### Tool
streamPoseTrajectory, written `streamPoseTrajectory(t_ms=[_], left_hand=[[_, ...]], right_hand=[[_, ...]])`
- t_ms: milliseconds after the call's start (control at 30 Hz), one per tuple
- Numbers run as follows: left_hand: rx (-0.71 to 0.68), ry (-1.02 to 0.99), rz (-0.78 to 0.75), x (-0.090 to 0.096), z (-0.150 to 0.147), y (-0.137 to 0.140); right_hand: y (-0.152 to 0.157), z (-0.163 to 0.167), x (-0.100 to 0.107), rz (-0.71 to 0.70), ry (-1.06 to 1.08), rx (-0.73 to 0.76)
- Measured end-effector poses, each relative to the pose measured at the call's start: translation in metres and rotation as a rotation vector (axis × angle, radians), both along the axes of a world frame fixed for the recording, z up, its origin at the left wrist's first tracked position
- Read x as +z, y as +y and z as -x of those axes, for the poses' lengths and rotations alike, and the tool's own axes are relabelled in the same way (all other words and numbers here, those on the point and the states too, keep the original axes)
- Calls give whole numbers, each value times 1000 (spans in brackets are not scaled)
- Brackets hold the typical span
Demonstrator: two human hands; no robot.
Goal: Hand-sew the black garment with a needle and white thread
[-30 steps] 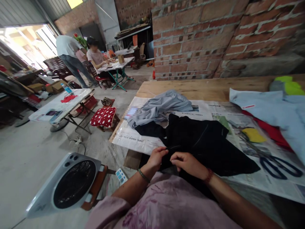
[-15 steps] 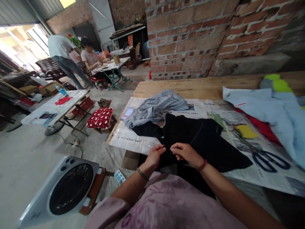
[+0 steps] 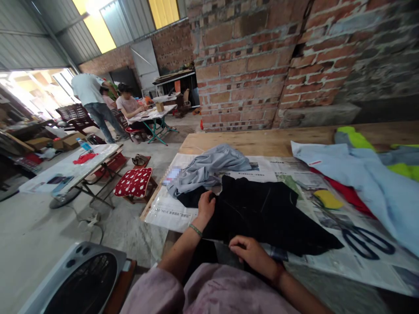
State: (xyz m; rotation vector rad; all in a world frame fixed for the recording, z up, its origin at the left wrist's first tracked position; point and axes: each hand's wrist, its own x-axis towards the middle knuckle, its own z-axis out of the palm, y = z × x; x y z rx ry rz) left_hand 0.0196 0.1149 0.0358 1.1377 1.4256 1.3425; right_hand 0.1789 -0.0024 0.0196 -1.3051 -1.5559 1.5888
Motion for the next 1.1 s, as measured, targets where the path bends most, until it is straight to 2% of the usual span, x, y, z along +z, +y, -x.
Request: streamPoseTrajectory(t_ms=[100,133,233,267,333,467,667,733,800,867,933,967,1000,1100], left_hand=[[34,-4,-31,0,10,-37],[-20,-19,-11,2,12,-53],[-372,-104,80,3,14,-97],[-451,-124,107,1,13,-108],[-519,-164,146,-3,9,-125],[-548,-197,225,-5,-3,-133],[-556,-40,256,-2,-26,-124],[-536,-76,285,-5,-30,-121],[-484,-143,329,-9,-30,-118],[-438,-226,380,-12,-27,-114],[-423,-348,452,-14,-23,-110],[-424,-410,488,-14,-23,-108],[-427,-468,522,-14,-22,-107],[-452,-578,568,-14,-27,-106]], right_hand=[[-7,3,-1,-75,2,-17],[-9,4,0,-105,7,-29],[-11,7,5,-184,30,-94],[-11,7,7,-199,38,-128],[-10,7,9,-204,40,-216],[-12,1,9,-165,5,-339],[-22,-21,8,-199,-42,-247],[-17,-50,5,-237,-97,-272],[-6,-97,0,-313,-226,-417],[9,-158,-7,-425,-470,-643],[23,-222,-15,-491,-809,-807],[28,-250,-19,-470,-973,-822],[32,-274,-23,-435,-1028,-826],[37,-314,-36,-344,-1078,-736]])
